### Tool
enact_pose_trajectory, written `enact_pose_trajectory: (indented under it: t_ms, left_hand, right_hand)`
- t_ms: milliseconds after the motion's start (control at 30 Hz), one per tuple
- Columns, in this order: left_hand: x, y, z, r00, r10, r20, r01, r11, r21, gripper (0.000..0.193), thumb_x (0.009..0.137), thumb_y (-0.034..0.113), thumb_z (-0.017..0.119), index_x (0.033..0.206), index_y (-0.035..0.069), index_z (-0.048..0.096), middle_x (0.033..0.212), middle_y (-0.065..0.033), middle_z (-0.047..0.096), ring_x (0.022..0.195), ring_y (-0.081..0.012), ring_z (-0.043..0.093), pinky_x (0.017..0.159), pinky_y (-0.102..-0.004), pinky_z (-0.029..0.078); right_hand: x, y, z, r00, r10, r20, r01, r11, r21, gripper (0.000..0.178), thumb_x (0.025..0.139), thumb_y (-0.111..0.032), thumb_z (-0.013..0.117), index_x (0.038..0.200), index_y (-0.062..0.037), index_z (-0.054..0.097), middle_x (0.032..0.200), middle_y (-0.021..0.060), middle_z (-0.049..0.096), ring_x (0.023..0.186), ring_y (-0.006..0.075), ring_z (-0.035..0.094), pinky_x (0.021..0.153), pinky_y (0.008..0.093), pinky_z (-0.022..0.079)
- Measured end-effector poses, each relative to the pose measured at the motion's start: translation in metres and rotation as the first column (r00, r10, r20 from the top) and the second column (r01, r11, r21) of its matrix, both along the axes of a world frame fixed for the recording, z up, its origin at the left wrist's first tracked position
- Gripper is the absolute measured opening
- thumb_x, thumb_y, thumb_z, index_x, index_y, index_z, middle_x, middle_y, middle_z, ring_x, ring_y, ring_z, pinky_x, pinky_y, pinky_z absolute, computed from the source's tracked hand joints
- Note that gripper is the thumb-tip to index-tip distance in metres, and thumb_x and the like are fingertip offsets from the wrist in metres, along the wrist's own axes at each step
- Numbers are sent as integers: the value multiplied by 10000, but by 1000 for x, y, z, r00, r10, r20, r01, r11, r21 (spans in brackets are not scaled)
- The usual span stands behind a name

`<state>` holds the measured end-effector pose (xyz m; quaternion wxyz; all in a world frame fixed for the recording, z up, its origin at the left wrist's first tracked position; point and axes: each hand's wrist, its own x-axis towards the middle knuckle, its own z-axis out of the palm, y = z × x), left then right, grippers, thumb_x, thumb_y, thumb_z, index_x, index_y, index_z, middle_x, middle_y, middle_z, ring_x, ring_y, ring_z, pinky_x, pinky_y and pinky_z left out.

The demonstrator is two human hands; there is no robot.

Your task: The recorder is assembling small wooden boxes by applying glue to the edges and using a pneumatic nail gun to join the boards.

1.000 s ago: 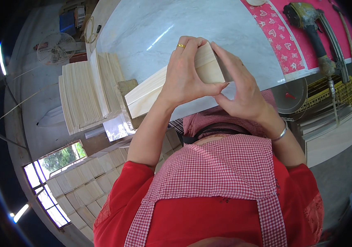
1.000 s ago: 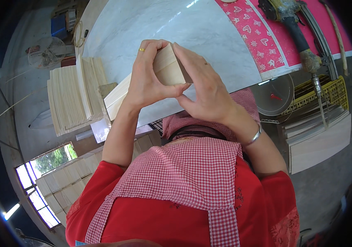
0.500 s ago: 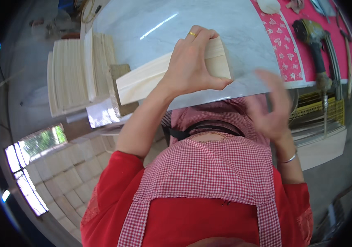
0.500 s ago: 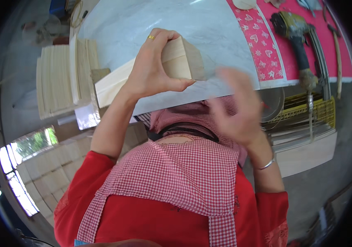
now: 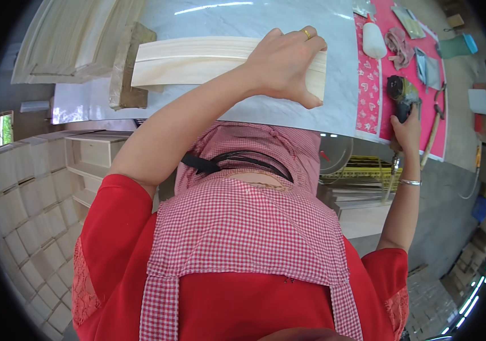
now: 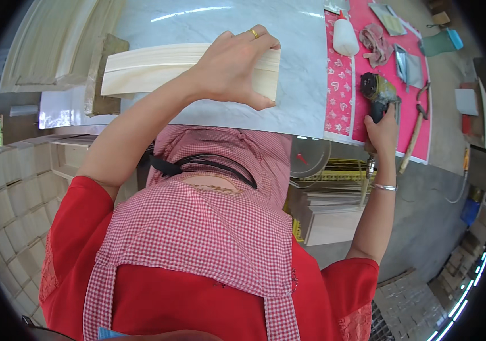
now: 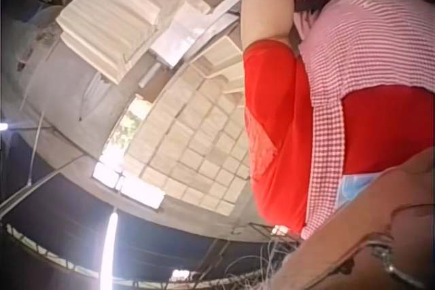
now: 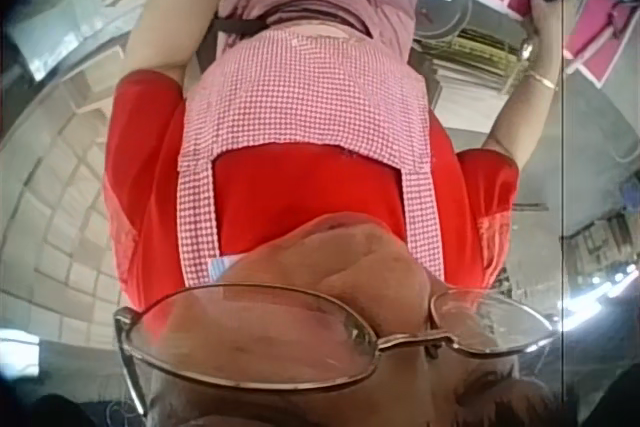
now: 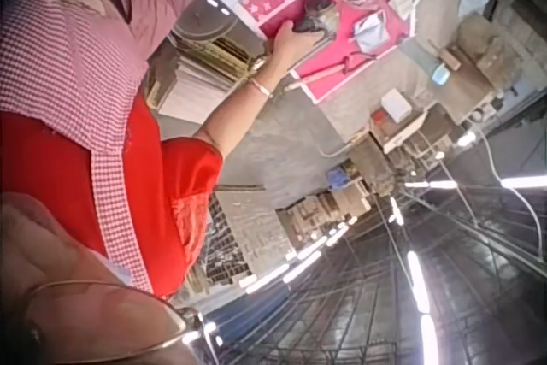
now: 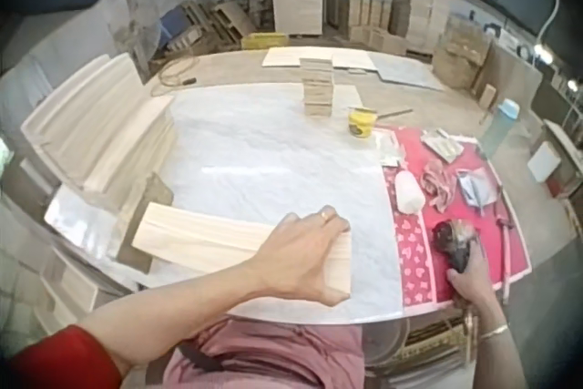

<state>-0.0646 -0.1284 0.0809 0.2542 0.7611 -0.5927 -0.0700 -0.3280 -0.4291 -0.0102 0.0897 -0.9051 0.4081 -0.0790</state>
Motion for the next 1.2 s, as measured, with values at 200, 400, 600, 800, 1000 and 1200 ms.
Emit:
enact_pose_trajectory:
  t_ms: [200,400,600,800,1000,1200]
  left_hand:
    - [2,-1,-6,1000,-11,14,11,1000,14,822,563,437,836,1203,2,560,1143,-154,571,1054,-315,586,904,-403,428]
    - [6,1,-11,995,-54,80,56,998,-23,850,553,430,863,1209,-17,559,1147,-170,572,1065,-315,586,918,-402,431]
    - [4,0,-10,995,-44,93,42,999,22,851,542,414,886,1204,-17,569,1137,-164,580,1066,-308,587,915,-396,439]
    - [3,1,-11,995,-36,96,35,999,18,815,548,397,892,1180,-13,580,1122,-157,582,1058,-301,589,905,-394,440]
    - [3,1,-11,995,-39,92,38,999,4,777,550,381,900,1145,-8,589,1099,-150,586,1042,-299,595,883,-391,440]
    - [3,0,-9,996,-40,78,40,999,14,763,549,379,901,1129,-6,591,1093,-148,586,1035,-297,597,877,-394,436]
  right_hand:
    - [17,8,77,991,17,-131,18,965,261,509,802,-163,702,1227,66,539,925,195,654,638,272,659,606,351,538]
    - [25,87,165,970,232,66,-240,905,351,357,778,-113,734,1084,37,627,770,119,683,692,196,655,648,344,527]
    - [45,129,206,856,497,141,-515,799,312,363,746,-160,837,1011,15,662,835,110,708,736,193,661,687,327,525]
    - [62,145,222,835,548,-48,-500,792,351,460,764,-110,845,1145,11,618,1062,108,701,944,183,661,825,325,533]
    - [70,145,222,815,577,-55,-517,767,380,459,772,-126,845,1146,11,619,1052,101,702,931,183,663,823,327,533]
    - [79,143,221,778,628,-12,-583,729,357,392,759,-128,850,1065,17,652,982,105,720,864,182,673,789,328,537]
